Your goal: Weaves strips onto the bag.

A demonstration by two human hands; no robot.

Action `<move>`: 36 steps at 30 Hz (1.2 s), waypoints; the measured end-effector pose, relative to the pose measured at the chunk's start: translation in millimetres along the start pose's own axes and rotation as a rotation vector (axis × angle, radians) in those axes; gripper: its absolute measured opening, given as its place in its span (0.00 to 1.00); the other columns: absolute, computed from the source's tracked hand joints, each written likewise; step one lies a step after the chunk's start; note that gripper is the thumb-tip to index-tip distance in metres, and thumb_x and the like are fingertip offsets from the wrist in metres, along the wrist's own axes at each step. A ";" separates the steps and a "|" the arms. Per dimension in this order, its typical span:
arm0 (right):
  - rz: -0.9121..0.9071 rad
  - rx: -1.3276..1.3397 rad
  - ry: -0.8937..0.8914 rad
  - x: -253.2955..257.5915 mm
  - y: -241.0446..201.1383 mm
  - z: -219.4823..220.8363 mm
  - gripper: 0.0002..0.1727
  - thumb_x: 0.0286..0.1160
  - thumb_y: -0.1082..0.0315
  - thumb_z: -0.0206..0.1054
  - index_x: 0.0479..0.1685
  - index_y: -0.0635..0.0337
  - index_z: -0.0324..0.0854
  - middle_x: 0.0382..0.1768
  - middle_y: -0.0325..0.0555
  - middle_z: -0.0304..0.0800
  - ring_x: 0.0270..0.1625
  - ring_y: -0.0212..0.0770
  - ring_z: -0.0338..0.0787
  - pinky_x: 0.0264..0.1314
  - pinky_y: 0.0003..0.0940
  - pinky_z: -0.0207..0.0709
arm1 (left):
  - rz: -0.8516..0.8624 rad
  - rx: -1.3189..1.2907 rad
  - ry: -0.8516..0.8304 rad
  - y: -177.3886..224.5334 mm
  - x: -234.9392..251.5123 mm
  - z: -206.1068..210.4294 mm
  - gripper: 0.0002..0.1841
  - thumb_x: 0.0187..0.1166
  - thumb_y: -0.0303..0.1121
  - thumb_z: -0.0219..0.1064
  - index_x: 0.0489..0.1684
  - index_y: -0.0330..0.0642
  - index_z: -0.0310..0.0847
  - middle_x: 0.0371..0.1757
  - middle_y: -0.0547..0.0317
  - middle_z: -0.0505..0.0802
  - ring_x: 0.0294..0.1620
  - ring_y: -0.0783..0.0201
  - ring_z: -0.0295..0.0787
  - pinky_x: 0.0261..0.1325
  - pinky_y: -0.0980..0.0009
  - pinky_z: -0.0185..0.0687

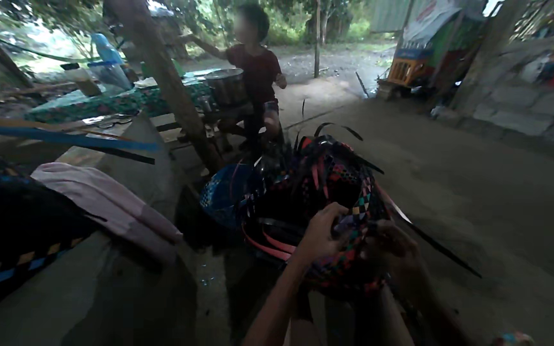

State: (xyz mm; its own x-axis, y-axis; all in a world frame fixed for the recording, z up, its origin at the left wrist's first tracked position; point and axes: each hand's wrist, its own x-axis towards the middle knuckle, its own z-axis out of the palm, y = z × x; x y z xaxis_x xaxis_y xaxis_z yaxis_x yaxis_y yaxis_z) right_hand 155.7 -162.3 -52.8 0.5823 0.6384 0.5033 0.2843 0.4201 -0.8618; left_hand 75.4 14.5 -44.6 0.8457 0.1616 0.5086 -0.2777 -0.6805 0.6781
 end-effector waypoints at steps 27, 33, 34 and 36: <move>0.416 -0.358 -0.072 -13.0 29.8 26.6 0.16 0.88 0.65 0.57 0.47 0.72 0.83 0.28 0.42 0.83 0.26 0.27 0.80 0.33 0.25 0.79 | -0.180 0.317 0.254 22.9 6.3 21.5 0.10 0.82 0.25 0.61 0.43 0.24 0.85 0.47 0.35 0.89 0.53 0.40 0.88 0.59 0.46 0.81; 0.400 -0.347 -0.102 -55.3 13.9 34.7 0.15 0.85 0.69 0.58 0.43 0.76 0.84 0.31 0.48 0.84 0.34 0.29 0.81 0.42 0.25 0.77 | -0.181 0.282 0.280 -1.4 15.1 7.6 0.11 0.82 0.25 0.61 0.44 0.25 0.88 0.54 0.31 0.87 0.62 0.34 0.82 0.66 0.37 0.70; 0.285 -0.322 -0.080 -56.0 20.4 30.3 0.14 0.82 0.70 0.60 0.37 0.75 0.85 0.35 0.47 0.85 0.37 0.26 0.82 0.44 0.21 0.77 | -0.128 0.309 0.312 -2.6 13.0 9.9 0.10 0.81 0.27 0.63 0.43 0.29 0.89 0.53 0.31 0.84 0.61 0.33 0.79 0.64 0.37 0.69; -0.026 -0.289 -0.074 -48.3 34.7 16.0 0.16 0.79 0.64 0.63 0.28 0.68 0.83 0.57 0.50 0.81 0.63 0.23 0.78 0.66 0.16 0.72 | -0.047 0.448 0.359 0.2 7.9 16.1 0.11 0.80 0.31 0.66 0.45 0.35 0.93 0.49 0.34 0.87 0.57 0.32 0.81 0.65 0.34 0.69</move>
State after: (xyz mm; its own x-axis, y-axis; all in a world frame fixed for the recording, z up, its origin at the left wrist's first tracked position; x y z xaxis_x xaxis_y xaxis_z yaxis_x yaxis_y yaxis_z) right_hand 125.2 -168.2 -105.9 0.5179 0.6798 0.5193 0.5096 0.2424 -0.8255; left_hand 89.4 4.1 -49.0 0.6231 0.3781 0.6847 0.0426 -0.8905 0.4530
